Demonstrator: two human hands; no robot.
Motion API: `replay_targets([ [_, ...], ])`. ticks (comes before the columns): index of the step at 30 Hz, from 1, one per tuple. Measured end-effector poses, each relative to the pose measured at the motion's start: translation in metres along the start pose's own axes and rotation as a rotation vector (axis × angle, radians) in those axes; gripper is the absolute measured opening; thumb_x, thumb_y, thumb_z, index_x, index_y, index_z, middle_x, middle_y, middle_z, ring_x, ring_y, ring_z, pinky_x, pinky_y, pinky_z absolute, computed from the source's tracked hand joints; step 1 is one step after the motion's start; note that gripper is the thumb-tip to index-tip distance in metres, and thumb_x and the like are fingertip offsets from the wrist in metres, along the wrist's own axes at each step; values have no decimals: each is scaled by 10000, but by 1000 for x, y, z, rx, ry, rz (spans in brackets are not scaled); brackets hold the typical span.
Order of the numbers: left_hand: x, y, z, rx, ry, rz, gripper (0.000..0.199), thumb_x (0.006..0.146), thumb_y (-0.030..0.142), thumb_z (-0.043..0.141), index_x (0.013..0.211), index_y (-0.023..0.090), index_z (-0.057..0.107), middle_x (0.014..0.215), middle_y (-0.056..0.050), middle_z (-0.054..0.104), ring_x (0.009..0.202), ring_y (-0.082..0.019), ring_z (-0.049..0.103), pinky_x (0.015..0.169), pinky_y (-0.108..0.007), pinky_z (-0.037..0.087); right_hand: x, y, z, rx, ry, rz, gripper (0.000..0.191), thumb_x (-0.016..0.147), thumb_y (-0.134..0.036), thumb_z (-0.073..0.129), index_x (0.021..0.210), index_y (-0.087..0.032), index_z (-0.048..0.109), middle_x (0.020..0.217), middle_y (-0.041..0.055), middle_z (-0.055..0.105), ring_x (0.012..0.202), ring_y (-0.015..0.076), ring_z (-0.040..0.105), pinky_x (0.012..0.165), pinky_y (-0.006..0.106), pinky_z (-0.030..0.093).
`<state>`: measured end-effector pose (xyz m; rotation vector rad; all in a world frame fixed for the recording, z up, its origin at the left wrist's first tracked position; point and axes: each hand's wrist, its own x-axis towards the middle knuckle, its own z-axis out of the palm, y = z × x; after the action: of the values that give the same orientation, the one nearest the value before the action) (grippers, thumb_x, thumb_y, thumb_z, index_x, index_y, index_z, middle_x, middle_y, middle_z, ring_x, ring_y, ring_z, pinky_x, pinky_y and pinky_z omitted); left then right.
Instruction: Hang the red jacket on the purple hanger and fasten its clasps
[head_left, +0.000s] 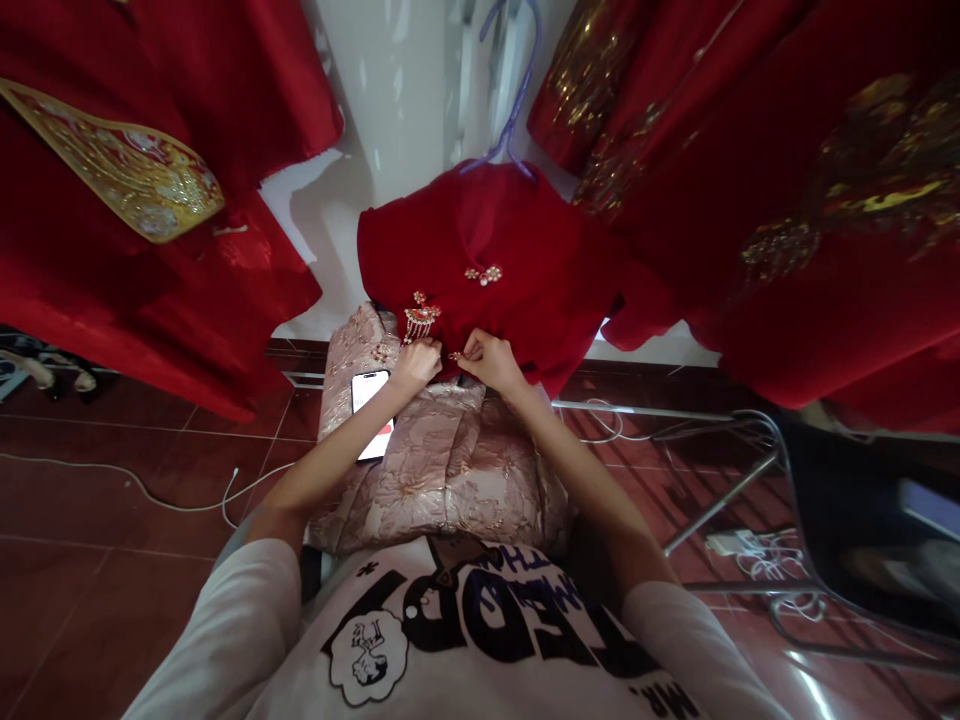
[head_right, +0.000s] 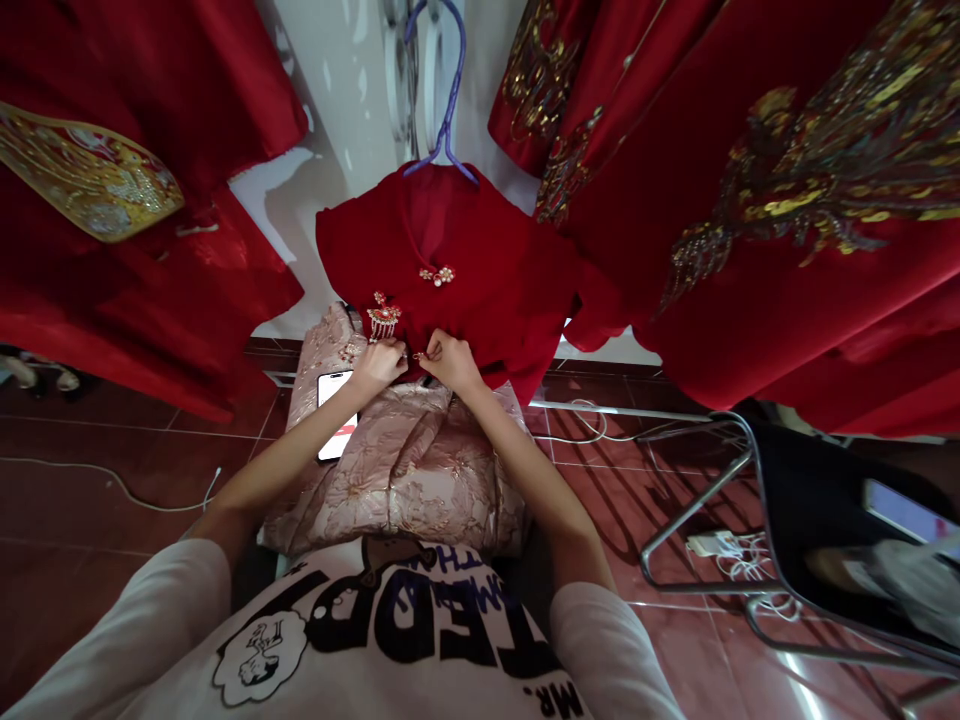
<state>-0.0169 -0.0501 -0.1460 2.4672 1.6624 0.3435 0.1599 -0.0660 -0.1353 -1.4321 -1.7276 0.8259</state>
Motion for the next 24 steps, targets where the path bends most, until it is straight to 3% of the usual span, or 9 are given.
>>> replay_targets([
  [6, -4, -16, 2, -538, 114, -67, 166, 741, 52, 712, 873, 144, 751, 884, -88, 795, 860, -274, 775, 819, -340, 599, -1, 0, 10, 54, -12, -31, 241, 767, -183, 733, 720, -228, 501, 739, 9, 724, 757, 181, 756, 700, 243, 565],
  [10, -5, -22, 7, -803, 121, -91, 186, 683, 50, 715, 849, 124, 753, 862, -86, 802, 804, -235, 779, 770, -312, 621, -3, -4, 21, 26, 29, -38, 250, 804, -157, 695, 730, -236, 470, 739, 1, 715, 756, 182, 757, 706, 244, 550],
  [24, -1, -32, 12, -985, 144, -123, 190, 647, 120, 774, 835, 97, 776, 895, -117, 811, 828, -253, 792, 848, -380, 656, -5, -3, 26, 42, 66, -62, 257, 821, -152, 695, 739, -238, 467, 752, -11, 713, 769, 171, 761, 699, 226, 552],
])
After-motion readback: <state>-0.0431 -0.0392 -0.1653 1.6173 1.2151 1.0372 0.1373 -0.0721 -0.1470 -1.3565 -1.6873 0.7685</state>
